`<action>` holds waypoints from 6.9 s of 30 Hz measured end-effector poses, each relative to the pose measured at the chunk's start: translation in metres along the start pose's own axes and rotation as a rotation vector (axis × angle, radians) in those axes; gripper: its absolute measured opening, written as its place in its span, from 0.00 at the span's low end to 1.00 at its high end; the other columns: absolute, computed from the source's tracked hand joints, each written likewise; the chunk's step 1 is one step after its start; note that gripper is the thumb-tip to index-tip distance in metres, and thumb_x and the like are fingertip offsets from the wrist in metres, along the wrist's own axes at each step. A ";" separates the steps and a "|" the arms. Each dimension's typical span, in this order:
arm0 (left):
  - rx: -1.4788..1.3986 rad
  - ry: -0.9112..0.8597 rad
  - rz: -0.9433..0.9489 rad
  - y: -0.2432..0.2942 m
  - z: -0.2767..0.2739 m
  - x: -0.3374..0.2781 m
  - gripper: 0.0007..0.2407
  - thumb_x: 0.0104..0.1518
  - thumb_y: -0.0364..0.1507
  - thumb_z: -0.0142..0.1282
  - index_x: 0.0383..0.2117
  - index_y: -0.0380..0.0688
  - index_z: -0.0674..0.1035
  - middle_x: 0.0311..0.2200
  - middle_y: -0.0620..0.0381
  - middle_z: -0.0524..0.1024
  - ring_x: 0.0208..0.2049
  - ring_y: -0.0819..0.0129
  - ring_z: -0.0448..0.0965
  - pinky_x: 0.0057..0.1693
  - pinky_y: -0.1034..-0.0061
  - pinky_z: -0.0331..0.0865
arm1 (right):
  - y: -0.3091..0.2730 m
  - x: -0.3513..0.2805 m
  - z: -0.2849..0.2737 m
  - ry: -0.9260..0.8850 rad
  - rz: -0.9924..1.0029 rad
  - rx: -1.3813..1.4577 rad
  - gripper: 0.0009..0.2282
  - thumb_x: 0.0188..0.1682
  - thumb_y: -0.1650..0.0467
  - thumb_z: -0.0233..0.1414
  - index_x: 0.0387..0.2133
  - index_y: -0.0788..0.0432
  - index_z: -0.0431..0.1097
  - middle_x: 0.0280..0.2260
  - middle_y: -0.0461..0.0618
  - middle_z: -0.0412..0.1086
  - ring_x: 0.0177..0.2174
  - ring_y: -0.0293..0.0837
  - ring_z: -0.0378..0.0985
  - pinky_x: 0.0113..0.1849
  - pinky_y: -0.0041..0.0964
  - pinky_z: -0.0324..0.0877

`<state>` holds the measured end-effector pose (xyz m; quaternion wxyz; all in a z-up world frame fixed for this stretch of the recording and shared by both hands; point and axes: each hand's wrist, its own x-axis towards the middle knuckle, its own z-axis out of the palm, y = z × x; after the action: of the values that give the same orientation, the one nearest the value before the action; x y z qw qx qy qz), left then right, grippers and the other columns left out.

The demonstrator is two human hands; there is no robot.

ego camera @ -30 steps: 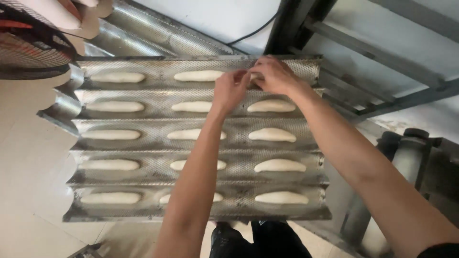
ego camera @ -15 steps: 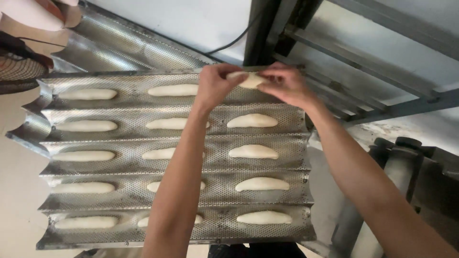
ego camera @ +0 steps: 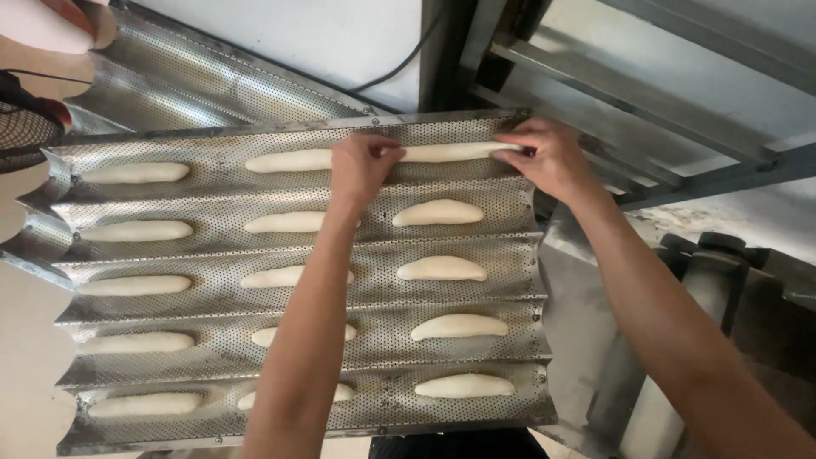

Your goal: The person shapes elongated dough pieces on perforated metal trays. They repeatedly pick up dough, roll it between their hands to form a uniform log, and place it back on the tray. The person moves between multiple trays stacked on a rack to continue the shaping process.

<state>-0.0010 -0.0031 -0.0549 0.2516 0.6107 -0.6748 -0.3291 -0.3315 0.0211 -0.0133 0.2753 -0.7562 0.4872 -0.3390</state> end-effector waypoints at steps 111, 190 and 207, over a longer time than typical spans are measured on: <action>-0.422 -0.333 -0.237 0.102 -0.024 -0.198 0.25 0.68 0.48 0.41 0.48 0.38 0.83 0.45 0.40 0.83 0.51 0.42 0.81 0.58 0.51 0.70 | -0.179 -0.093 0.065 -0.512 -0.012 -0.199 0.14 0.48 0.70 0.60 0.46 0.64 0.74 0.40 0.56 0.73 0.44 0.51 0.77 0.49 0.41 0.73; -0.075 -0.207 -0.125 0.058 0.001 -0.285 0.10 0.55 0.40 0.67 0.40 0.58 0.88 0.35 0.59 0.86 0.38 0.52 0.85 0.43 0.64 0.80 | -0.136 -0.248 0.039 -0.118 0.075 -0.353 0.10 0.48 0.61 0.62 0.43 0.41 0.81 0.37 0.48 0.79 0.35 0.48 0.83 0.36 0.39 0.77; -0.212 0.157 0.235 0.061 0.009 -0.358 0.06 0.60 0.28 0.64 0.41 0.46 0.86 0.35 0.53 0.82 0.37 0.57 0.85 0.44 0.68 0.80 | -0.227 -0.266 0.088 -0.402 -0.079 -0.155 0.11 0.50 0.70 0.58 0.45 0.61 0.76 0.39 0.61 0.77 0.41 0.53 0.81 0.45 0.44 0.77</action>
<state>-0.0027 0.3544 0.0073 0.4034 0.5214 -0.6815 -0.3178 -0.2162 0.3592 0.0367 0.2945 -0.8459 0.4173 -0.1534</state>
